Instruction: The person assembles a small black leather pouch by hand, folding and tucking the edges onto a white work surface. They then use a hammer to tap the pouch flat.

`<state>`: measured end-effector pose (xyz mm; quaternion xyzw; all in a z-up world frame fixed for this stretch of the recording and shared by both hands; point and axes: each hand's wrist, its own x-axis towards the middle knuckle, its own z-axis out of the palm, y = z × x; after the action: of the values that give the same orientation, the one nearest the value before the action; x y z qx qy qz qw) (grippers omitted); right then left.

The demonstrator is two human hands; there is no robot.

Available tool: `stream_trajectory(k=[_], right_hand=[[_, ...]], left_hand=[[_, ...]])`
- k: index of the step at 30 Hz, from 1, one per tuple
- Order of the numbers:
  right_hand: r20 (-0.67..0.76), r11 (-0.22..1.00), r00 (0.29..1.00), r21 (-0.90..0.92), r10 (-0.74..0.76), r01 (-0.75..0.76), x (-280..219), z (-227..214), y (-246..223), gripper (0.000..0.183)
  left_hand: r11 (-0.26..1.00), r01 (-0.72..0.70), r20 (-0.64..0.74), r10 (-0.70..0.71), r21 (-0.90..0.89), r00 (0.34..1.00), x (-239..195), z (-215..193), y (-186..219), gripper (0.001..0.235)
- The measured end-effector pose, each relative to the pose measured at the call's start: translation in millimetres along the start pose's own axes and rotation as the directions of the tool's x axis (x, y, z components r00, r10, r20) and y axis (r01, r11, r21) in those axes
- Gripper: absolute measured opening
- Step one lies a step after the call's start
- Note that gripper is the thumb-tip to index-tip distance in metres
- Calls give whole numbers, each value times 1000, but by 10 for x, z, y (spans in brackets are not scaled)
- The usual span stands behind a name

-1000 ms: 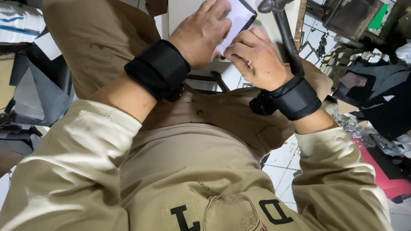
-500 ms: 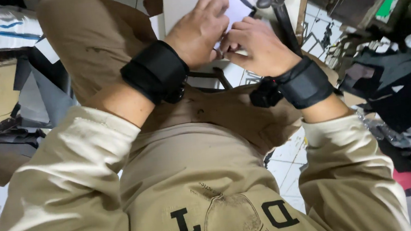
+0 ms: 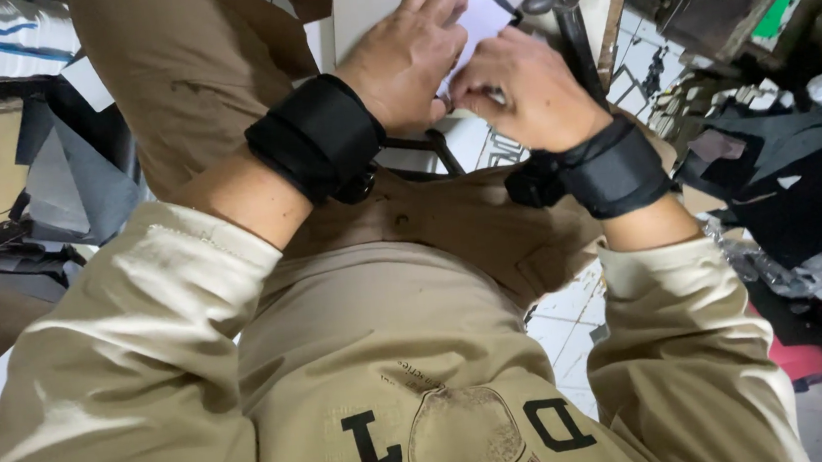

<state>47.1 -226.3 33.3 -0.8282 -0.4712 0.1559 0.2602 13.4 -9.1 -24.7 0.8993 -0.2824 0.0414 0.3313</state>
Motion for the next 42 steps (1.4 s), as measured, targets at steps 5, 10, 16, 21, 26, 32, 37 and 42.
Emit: stream_trajectory(k=[5, 10, 16, 21, 26, 32, 37, 42], right_hand=[[47, 930, 929, -28, 367, -366, 155, -86, -95, 49], [-365, 980, 923, -99, 126, -173, -146, 28, -10, 62], [-540, 872, 793, -201, 282, -447, -609, 95, 352, 34], [-420, 940, 846, 66, 329, -333, -588, 33, -251, 28], [-278, 955, 915, 34, 291, -293, -652, 219, -584, 20], [-137, 935, 945, -157, 297, -317, -475, 208, -595, 25], [-175, 947, 935, -38, 308, -319, -546, 281, -483, 26], [-202, 958, 957, -154, 211, -243, -550, 280, -509, 28]], left_hand=[[998, 32, 7, -32, -45, 999, -17, -87, 57, 44], [993, 85, 80, -91, 83, 993, 33, 0, 15, 39], [994, 106, 69, -106, -9, 992, 40, -128, 118, 37], [987, 149, 99, -142, -62, 985, 39, -74, 73, 33], [994, 101, 84, -98, -39, 992, 1, 15, -42, 27], [998, 64, 82, -63, -14, 995, -15, 23, -76, 25], [988, 124, 119, -112, -97, 987, -18, -46, -68, 24], [999, 37, 44, -38, 38, 998, -40, 41, -81, 27]])
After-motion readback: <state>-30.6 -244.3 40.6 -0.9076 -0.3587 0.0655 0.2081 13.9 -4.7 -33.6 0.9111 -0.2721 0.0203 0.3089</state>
